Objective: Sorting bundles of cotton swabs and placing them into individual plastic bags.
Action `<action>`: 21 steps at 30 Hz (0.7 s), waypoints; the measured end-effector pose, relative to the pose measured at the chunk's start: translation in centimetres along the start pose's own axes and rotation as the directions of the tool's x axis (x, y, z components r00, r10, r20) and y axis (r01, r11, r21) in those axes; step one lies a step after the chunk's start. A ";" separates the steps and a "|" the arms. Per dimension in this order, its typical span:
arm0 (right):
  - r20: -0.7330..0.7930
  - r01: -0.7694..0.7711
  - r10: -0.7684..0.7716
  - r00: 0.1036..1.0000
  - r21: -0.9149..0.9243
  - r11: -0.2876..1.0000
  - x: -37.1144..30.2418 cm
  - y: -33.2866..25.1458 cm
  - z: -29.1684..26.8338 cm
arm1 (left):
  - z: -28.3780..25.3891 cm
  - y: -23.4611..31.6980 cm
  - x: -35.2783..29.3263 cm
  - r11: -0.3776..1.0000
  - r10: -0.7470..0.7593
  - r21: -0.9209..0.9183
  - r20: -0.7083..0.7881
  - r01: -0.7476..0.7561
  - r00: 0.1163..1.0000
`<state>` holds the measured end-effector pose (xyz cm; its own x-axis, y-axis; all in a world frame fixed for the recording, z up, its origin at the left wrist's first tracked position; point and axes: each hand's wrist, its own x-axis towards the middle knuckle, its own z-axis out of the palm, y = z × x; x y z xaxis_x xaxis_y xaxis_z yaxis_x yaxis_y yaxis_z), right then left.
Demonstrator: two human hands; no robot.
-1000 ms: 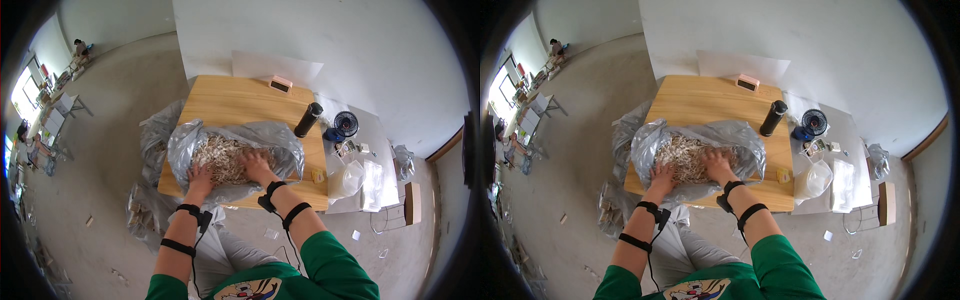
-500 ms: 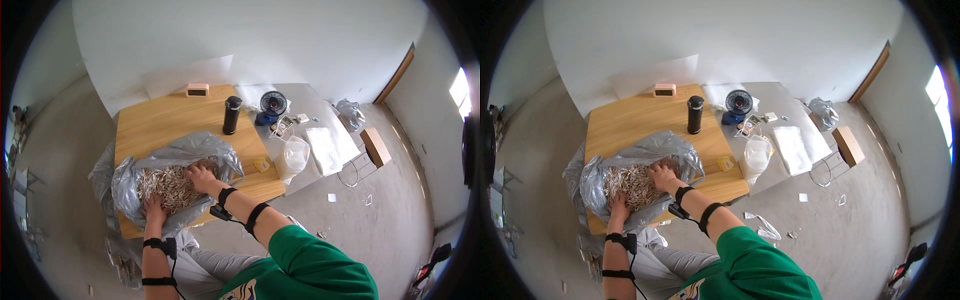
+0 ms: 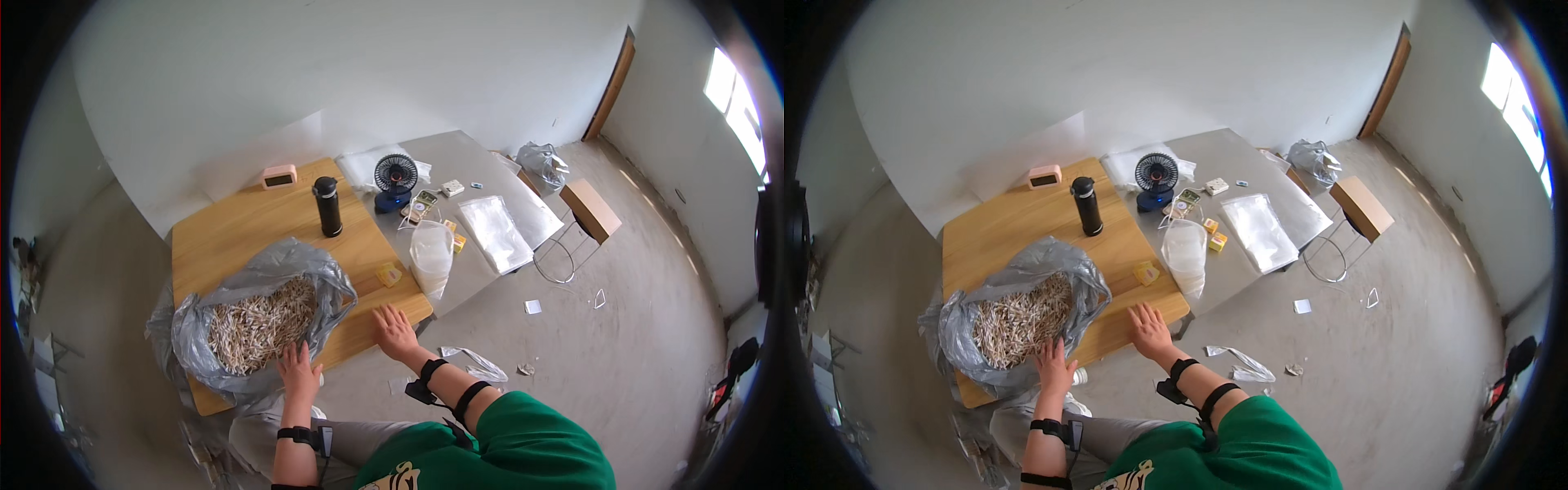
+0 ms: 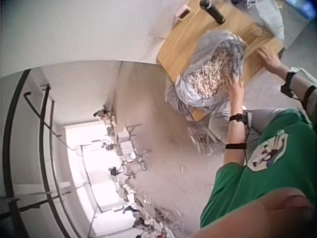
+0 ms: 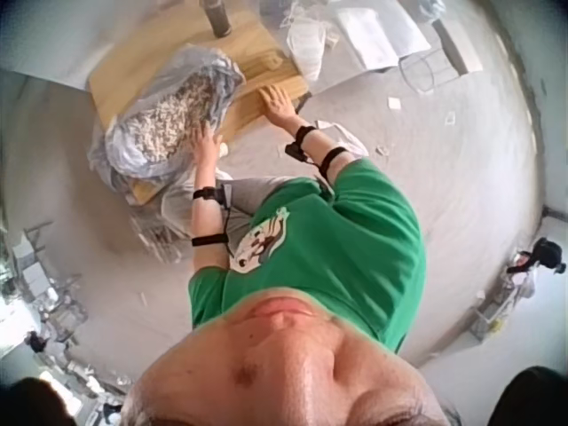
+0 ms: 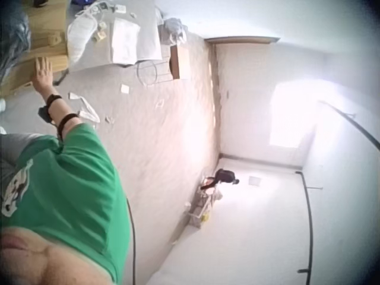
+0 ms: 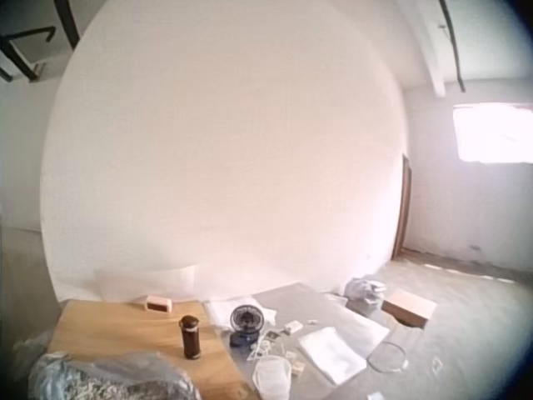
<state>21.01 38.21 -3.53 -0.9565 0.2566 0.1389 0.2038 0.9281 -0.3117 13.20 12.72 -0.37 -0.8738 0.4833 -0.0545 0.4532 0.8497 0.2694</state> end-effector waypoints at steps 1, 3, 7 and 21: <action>-0.011 -0.008 0.008 1.000 0.005 1.000 -0.4 0.5 0.2 | 0.2 0.4 -0.2 1.000 0.011 0.009 -0.003 -0.011 1.000; 0.043 0.097 -0.095 0.995 -0.051 0.994 -1.1 1.4 0.8 | 0.6 1.2 -0.4 1.000 -0.007 0.029 0.083 0.005 0.997; 0.070 0.077 -0.073 0.995 -0.059 0.995 -1.4 1.6 1.3 | 1.0 2.3 -1.1 0.997 -0.046 0.061 0.140 0.038 0.989; 0.191 0.045 -0.035 0.981 -0.046 0.998 -0.9 1.9 -0.4 | -6.0 -4.0 -5.9 0.979 -0.179 0.050 -0.269 0.200 0.946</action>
<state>22.37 39.90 -3.85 -0.9853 0.1676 -0.0328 0.1703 0.9500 -0.2616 15.50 5.15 4.63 -0.9556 0.2482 0.1591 0.2779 0.9385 0.2051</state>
